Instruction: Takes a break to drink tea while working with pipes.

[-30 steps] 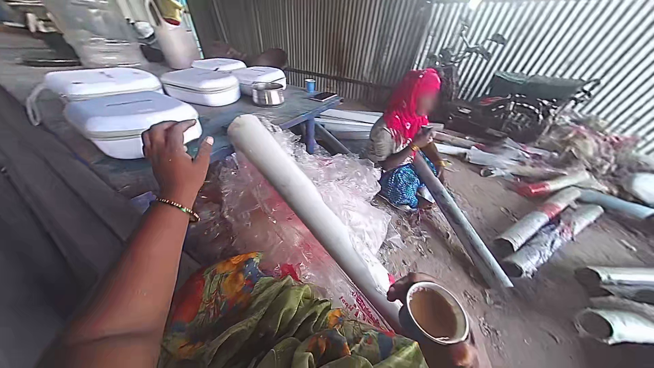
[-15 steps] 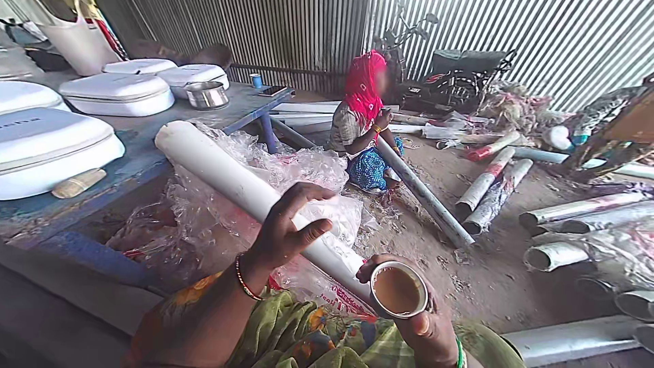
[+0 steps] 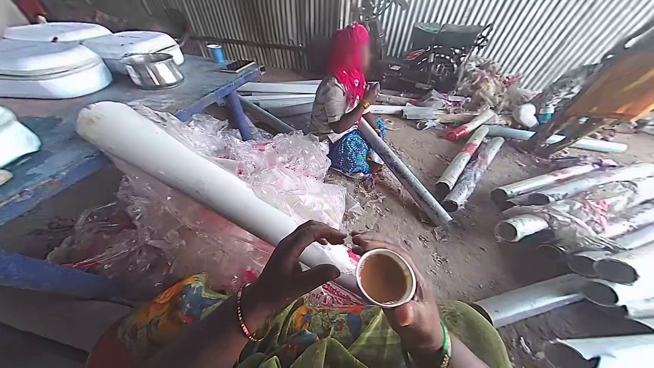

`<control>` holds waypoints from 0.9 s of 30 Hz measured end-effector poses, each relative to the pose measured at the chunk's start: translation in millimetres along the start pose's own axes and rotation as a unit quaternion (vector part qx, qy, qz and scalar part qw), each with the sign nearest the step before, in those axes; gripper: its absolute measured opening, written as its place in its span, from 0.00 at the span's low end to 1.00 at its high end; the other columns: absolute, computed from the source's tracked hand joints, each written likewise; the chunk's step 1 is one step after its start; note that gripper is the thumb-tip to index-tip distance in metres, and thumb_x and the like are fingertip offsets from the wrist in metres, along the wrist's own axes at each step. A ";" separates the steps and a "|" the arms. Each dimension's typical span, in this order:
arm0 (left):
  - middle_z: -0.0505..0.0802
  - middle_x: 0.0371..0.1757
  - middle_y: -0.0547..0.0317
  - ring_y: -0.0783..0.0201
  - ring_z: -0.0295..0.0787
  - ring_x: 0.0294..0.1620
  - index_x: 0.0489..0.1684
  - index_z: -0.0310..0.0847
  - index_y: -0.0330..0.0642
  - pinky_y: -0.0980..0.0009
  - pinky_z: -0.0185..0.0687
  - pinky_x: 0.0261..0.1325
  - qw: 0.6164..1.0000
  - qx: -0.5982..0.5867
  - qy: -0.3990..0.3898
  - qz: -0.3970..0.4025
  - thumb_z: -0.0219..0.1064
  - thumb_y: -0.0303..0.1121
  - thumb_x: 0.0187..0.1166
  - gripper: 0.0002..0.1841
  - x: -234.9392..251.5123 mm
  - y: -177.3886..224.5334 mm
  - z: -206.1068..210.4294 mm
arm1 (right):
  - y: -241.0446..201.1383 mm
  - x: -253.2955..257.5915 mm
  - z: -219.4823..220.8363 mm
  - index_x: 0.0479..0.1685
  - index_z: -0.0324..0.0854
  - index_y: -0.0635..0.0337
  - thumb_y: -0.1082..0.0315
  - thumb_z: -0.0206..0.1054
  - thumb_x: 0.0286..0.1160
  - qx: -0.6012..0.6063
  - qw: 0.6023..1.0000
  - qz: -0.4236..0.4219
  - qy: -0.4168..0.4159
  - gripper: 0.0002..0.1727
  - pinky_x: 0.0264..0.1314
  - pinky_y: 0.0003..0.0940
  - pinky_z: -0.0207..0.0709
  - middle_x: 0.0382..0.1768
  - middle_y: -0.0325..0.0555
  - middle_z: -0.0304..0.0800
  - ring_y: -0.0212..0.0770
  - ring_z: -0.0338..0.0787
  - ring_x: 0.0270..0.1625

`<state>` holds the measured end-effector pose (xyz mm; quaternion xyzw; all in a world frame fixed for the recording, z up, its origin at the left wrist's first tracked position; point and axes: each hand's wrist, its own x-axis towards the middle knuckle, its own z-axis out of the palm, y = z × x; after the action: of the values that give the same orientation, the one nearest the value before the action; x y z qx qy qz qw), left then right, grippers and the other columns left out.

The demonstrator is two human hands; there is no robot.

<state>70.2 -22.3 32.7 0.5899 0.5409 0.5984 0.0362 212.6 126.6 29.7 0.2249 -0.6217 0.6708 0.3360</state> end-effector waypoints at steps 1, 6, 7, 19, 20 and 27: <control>0.92 0.60 0.65 0.77 0.84 0.66 0.61 0.82 0.43 0.76 0.79 0.69 1.000 0.008 0.000 0.011 0.63 0.57 0.83 0.26 -1.6 0.4 2.0 | 0.8 -0.2 0.9 0.72 0.82 0.48 0.36 0.68 0.73 -0.008 1.000 -0.007 0.002 0.34 0.81 0.30 0.71 0.73 0.31 0.83 0.29 0.76 0.79; 0.91 0.59 0.74 0.77 0.86 0.63 0.63 0.80 0.57 0.78 0.81 0.67 0.999 0.023 0.025 0.010 0.67 0.58 0.79 0.23 -10.2 4.7 10.2 | 2.8 -3.2 6.7 0.70 0.82 0.52 0.37 0.70 0.72 -0.003 1.000 -0.010 0.010 0.34 0.81 0.27 0.70 0.72 0.31 0.81 0.26 0.74 0.78; 0.91 0.58 0.77 0.78 0.86 0.63 0.63 0.80 0.60 0.79 0.81 0.66 0.999 0.017 0.035 0.006 0.69 0.58 0.78 0.21 -11.3 5.0 11.8 | 3.3 -3.2 7.7 0.69 0.81 0.55 0.38 0.72 0.71 0.005 1.000 -0.011 0.010 0.35 0.81 0.27 0.69 0.72 0.33 0.80 0.27 0.73 0.79; 0.88 0.59 0.88 0.84 0.84 0.62 0.63 0.80 0.70 0.85 0.80 0.66 0.998 -0.026 0.049 0.011 0.71 0.57 0.75 0.20 -15.6 10.5 21.1 | 2.8 -4.7 9.9 0.67 0.77 0.70 0.42 0.75 0.69 0.019 1.000 0.007 0.013 0.40 0.80 0.27 0.69 0.73 0.45 0.77 0.29 0.72 0.80; 0.88 0.59 0.89 0.85 0.84 0.62 0.63 0.80 0.70 0.85 0.79 0.66 0.998 -0.029 0.047 0.012 0.71 0.57 0.75 0.20 -15.6 10.8 21.5 | 2.6 -4.7 10.1 0.67 0.77 0.72 0.42 0.75 0.69 0.020 1.000 0.009 0.013 0.41 0.80 0.27 0.69 0.73 0.45 0.77 0.29 0.72 0.79; 0.87 0.60 0.88 0.85 0.83 0.62 0.65 0.80 0.69 0.86 0.79 0.66 0.998 -0.035 0.044 0.022 0.72 0.57 0.75 0.21 -15.4 9.8 22.7 | 3.4 -5.6 10.5 0.69 0.76 0.72 0.41 0.73 0.71 0.006 1.000 0.008 0.010 0.41 0.80 0.27 0.69 0.72 0.45 0.78 0.29 0.73 0.79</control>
<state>97.6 -23.2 22.8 0.5735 0.5074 0.6429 0.0198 212.7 115.3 24.6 0.2151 -0.6160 0.6794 0.3358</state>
